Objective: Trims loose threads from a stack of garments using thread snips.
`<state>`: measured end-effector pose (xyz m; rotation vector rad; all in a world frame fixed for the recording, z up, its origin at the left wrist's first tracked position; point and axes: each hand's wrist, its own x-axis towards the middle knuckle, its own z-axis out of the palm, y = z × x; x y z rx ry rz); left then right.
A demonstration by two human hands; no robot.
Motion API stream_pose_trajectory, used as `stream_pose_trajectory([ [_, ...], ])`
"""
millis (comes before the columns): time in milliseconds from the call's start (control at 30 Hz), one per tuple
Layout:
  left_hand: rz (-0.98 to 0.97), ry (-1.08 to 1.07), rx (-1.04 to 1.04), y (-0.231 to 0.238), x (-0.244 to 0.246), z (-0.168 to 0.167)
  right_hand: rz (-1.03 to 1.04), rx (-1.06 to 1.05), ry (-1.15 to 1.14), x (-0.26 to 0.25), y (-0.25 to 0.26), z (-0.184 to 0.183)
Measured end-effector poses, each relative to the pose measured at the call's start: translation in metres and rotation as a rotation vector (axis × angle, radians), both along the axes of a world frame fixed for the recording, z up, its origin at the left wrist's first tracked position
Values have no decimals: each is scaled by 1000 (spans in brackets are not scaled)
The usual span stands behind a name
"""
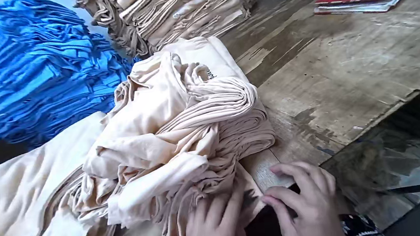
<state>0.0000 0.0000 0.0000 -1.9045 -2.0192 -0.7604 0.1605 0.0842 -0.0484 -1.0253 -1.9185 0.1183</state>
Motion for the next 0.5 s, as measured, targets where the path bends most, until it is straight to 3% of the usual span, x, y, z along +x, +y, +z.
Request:
stream_pose_trajectory([
  [167,-1,89,19,6,12,7,-80,-7,80,6,8,-6],
  [300,-4,137,-8,17,18,-3,-27,-29,178,14,5,-3],
  [433,-66,-1,-99,5,9,3,-193,9,142,29,7,-4],
  [500,-113,-108,-174,-3,2,2,-172,17,125,35,6,-8],
])
